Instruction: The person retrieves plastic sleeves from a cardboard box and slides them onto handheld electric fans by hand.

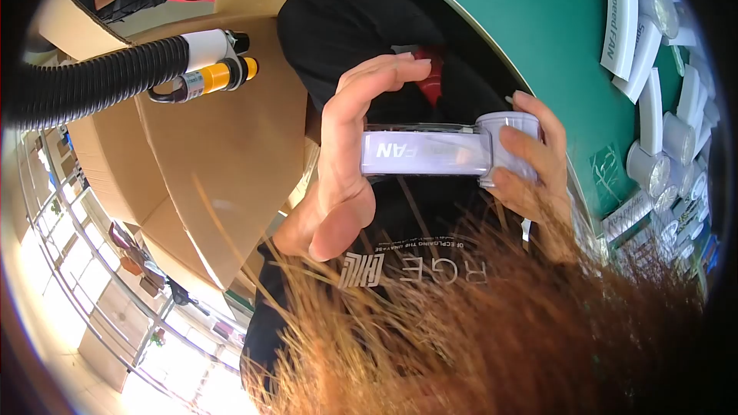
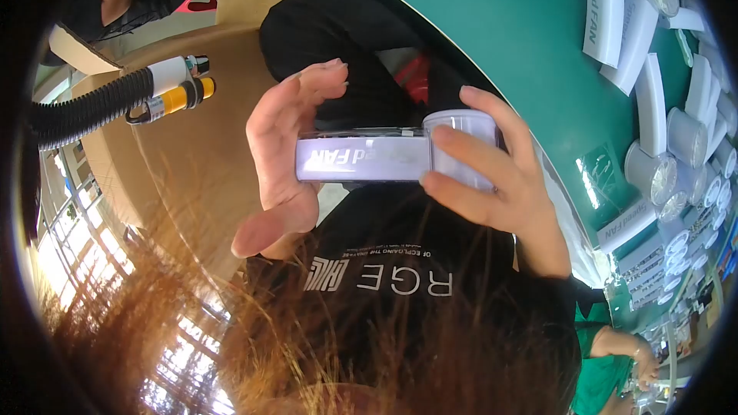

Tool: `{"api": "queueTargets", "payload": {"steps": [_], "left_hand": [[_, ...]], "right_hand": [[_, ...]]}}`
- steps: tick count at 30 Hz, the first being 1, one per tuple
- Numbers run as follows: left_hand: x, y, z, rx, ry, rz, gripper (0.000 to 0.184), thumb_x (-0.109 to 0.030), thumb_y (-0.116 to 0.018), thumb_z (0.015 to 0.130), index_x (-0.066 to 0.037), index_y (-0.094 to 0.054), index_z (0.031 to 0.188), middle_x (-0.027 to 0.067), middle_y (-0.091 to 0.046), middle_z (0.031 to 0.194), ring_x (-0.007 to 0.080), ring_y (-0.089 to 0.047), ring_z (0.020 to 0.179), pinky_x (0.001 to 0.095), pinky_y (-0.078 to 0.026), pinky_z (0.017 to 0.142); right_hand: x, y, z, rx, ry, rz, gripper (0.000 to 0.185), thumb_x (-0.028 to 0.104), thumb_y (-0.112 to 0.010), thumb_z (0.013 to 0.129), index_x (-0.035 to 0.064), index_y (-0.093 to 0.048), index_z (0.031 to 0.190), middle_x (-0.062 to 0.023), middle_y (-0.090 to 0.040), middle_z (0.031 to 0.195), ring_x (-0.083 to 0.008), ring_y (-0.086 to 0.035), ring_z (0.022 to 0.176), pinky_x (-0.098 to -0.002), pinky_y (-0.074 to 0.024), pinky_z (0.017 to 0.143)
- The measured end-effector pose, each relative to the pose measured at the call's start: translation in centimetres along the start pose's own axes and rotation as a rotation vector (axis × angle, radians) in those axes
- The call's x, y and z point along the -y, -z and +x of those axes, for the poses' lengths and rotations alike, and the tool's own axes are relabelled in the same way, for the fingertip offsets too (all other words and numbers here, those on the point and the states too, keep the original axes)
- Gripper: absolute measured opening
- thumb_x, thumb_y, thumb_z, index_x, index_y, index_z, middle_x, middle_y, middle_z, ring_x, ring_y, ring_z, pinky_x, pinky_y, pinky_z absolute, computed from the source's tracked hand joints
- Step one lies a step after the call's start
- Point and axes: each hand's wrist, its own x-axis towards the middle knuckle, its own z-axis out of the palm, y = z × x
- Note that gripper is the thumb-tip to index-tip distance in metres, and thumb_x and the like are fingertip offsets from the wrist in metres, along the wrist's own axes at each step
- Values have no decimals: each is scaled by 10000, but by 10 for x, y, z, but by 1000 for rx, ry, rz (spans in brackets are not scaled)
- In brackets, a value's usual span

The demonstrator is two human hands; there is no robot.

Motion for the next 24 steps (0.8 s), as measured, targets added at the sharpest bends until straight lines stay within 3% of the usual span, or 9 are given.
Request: {"api": "queueTargets", "payload": {"steps": [7,15,17,20,22,24], "left_hand": [[1,1,4,43,-118,46,1312,-971,-163,603,96,-305,1355,337,-550,1137,403,-522,1110,510,-360,1015],[1,-1,1,59,-104,39,1301,-970,-184,610,98,-315,1340,341,-558,1116,395,-544,1050,495,-380,988],[-1,-2,0,59,-22,33,1263,-950,-252,626,86,-328,1343,328,-563,1119,371,-559,1035,463,-408,963],[-17,-3,-3,163,270,77,1134,-842,-486,661,56,-370,1343,276,-584,1131,317,-587,1006,407,-465,895],[-33,5,9,418,559,188,1038,-705,-685,669,34,-402,1341,231,-603,1133,282,-606,975,376,-498,841],[-35,-1,9,407,524,213,860,-444,-786,670,4,-440,1318,168,-607,1098,306,-600,937,379,-503,824]], "right_hand": [[1,-3,-5,-93,163,-152,498,112,-782,634,276,-619,1075,-56,-564,1216,-495,-539,1088,-546,-512,867],[-5,-7,-10,-142,260,-282,494,179,-748,684,295,-582,1134,-52,-547,1214,-468,-514,1134,-596,-462,922],[-7,-7,-7,-166,287,-324,449,208,-742,699,271,-594,1118,-70,-557,1203,-455,-527,1129,-584,-481,898],[-7,-3,-6,-95,265,-279,404,211,-742,707,228,-607,1087,-98,-572,1189,-445,-548,1116,-552,-515,864],[-5,1,-10,-15,211,-217,384,199,-743,707,201,-612,1067,-114,-580,1182,-442,-559,1110,-531,-532,850],[-4,5,-15,67,155,-151,364,187,-745,706,175,-617,1047,-130,-588,1175,-439,-571,1103,-509,-549,835]]}}
